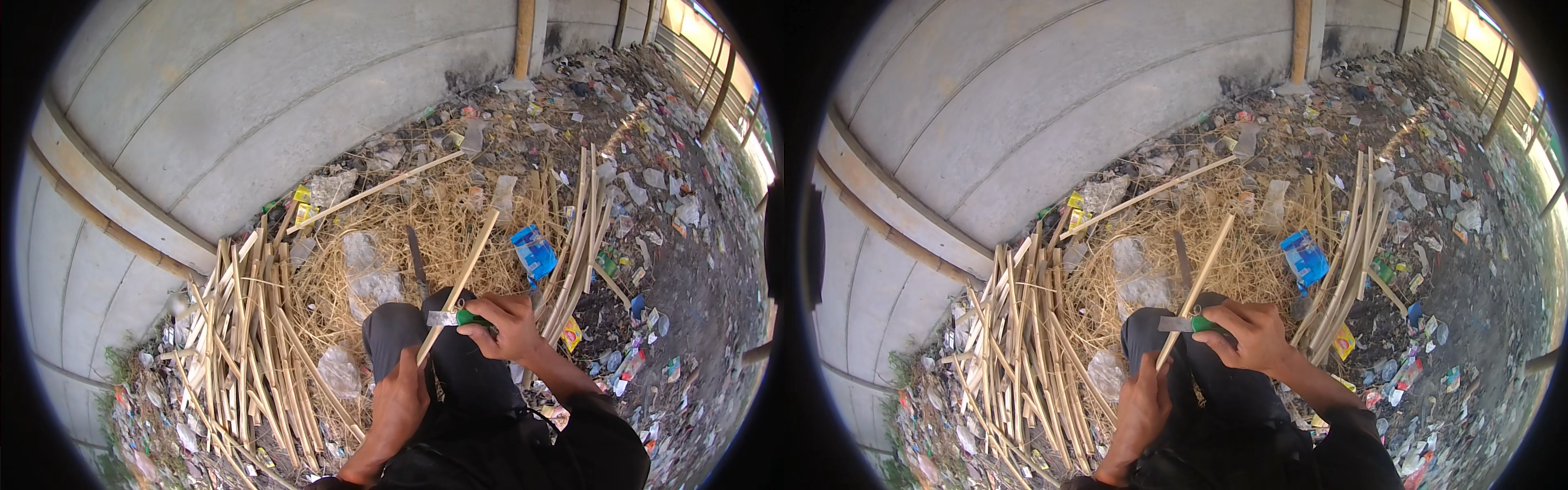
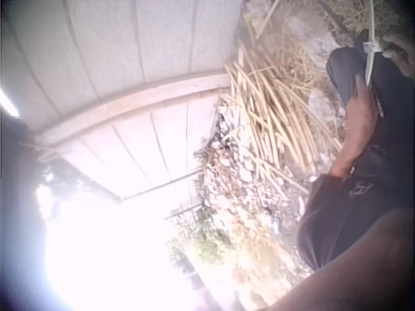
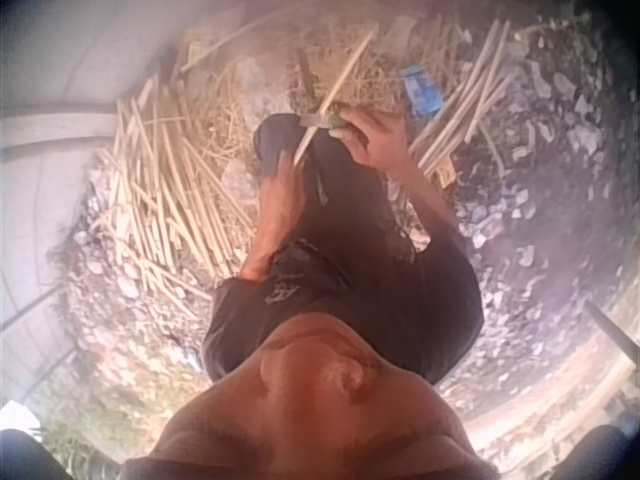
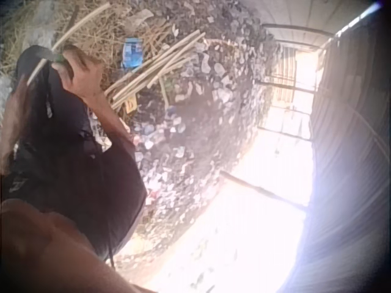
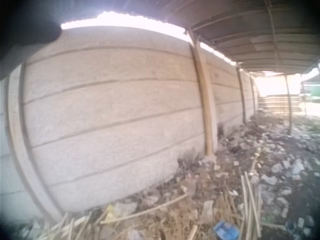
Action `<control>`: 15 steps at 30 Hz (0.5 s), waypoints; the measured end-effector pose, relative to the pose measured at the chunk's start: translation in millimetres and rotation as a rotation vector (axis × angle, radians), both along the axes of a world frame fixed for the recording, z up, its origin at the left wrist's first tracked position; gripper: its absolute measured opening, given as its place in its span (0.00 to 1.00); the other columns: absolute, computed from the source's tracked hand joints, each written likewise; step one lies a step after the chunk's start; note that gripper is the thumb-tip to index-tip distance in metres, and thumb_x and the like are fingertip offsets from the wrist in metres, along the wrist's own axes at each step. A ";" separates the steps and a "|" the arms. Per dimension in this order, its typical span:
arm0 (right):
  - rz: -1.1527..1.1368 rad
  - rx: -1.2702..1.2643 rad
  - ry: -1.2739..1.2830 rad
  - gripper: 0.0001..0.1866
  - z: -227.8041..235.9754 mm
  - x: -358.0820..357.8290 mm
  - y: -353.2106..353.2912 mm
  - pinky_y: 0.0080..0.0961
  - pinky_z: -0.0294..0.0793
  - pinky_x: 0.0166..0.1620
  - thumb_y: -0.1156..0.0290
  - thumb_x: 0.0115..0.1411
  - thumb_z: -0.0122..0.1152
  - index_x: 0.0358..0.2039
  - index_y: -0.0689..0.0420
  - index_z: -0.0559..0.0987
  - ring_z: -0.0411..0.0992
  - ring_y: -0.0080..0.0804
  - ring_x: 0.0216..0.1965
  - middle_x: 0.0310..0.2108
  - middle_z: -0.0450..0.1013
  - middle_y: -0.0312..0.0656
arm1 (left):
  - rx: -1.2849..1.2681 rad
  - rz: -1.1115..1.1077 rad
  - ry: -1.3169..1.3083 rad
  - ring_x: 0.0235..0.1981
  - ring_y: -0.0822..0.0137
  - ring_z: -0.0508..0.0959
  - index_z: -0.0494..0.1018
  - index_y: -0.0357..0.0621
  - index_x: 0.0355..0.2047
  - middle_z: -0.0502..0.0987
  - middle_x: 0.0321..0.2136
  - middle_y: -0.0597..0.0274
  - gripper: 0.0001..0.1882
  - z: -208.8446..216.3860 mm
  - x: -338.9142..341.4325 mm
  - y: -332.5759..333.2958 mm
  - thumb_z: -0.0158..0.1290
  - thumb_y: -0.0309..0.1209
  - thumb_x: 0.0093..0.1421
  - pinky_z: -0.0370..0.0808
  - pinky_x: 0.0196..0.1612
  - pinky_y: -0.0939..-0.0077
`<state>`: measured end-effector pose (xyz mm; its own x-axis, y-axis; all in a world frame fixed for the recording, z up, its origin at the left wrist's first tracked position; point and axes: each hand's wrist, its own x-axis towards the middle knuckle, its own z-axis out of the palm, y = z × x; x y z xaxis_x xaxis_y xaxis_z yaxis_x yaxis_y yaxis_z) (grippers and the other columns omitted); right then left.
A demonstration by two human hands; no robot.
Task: The person sits on the ground and uses a green utility knife to shave the surface of a long bamboo strip. They then switch to a machete to split the bamboo strip lengthwise into thinner pieces.
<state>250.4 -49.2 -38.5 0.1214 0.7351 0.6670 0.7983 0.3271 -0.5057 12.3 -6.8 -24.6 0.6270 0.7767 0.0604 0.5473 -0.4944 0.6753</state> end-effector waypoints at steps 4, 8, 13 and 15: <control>-0.021 0.008 -0.037 0.16 0.4 -4.0 0.5 0.28 0.74 0.24 0.58 0.59 0.76 0.40 0.53 0.82 0.78 0.33 0.21 0.27 0.80 0.34 | 0.070 0.009 -0.004 0.27 0.35 0.81 0.68 0.42 0.54 0.81 0.29 0.40 0.13 2.6 4.2 -0.8 0.50 0.23 0.70 0.75 0.29 0.41; -0.094 0.021 -0.041 0.15 1.1 7.1 5.8 0.29 0.74 0.24 0.57 0.59 0.76 0.39 0.53 0.83 0.77 0.33 0.20 0.27 0.80 0.35 | 0.069 0.024 0.035 0.27 0.36 0.81 0.68 0.41 0.54 0.81 0.30 0.41 0.12 -0.9 2.5 -2.8 0.49 0.23 0.71 0.75 0.28 0.42; -0.160 0.097 -0.031 0.14 -2.7 16.1 12.2 0.30 0.74 0.25 0.58 0.62 0.74 0.38 0.55 0.84 0.77 0.35 0.21 0.26 0.80 0.38 | 0.071 0.019 0.020 0.27 0.36 0.81 0.68 0.41 0.54 0.81 0.29 0.40 0.12 -5.8 -0.6 -4.0 0.50 0.24 0.71 0.75 0.27 0.41; -0.328 0.098 0.044 0.14 -6.4 41.3 19.7 0.29 0.71 0.24 0.59 0.65 0.72 0.39 0.57 0.84 0.76 0.33 0.20 0.25 0.79 0.40 | 0.049 0.023 0.061 0.26 0.35 0.81 0.68 0.42 0.53 0.80 0.28 0.39 0.12 -7.9 -6.5 -6.5 0.50 0.24 0.71 0.75 0.27 0.41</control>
<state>291.7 -29.5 -44.9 0.3707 0.5848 0.7215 0.8471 0.1056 -0.5209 5.8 -13.3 -32.5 0.6130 0.7877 0.0614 0.5978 -0.5133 0.6158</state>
